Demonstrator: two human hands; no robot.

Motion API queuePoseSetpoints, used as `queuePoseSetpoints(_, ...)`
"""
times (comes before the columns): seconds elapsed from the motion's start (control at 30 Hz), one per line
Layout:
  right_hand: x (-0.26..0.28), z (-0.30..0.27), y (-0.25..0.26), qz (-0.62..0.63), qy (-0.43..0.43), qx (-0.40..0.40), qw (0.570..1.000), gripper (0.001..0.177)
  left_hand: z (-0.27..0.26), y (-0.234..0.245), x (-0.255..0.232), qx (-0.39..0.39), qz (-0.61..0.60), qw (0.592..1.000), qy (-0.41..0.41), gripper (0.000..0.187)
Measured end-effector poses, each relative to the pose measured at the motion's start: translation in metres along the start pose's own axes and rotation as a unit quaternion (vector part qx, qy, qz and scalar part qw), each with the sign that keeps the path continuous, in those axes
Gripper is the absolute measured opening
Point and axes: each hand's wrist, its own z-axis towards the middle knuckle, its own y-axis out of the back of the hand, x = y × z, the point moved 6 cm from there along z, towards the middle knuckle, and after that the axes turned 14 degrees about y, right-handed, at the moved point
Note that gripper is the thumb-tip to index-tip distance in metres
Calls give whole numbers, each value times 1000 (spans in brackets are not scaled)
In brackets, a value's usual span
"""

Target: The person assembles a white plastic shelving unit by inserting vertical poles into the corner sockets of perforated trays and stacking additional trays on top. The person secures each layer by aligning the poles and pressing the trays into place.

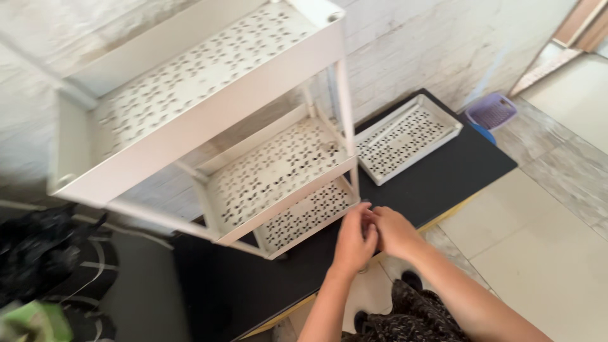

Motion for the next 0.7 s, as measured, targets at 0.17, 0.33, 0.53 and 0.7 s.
queuePoseSetpoints(0.17,-109,-21,11,-20,-109,62,992,18,23,-70,7,93,144,984,-41,40)
queuePoseSetpoints(0.33,-222,-4,20,-32,-154,60,986,9,92,-136,52,166,238,956,33,51)
queuePoseSetpoints(0.53,-332,53,20,-55,-81,42,994,24,194,-198,107,177,321,908,205,82)
queuePoseSetpoints(0.7,-397,82,-20,-80,-20,142,986,36,238,-217,142,153,328,880,307,96)
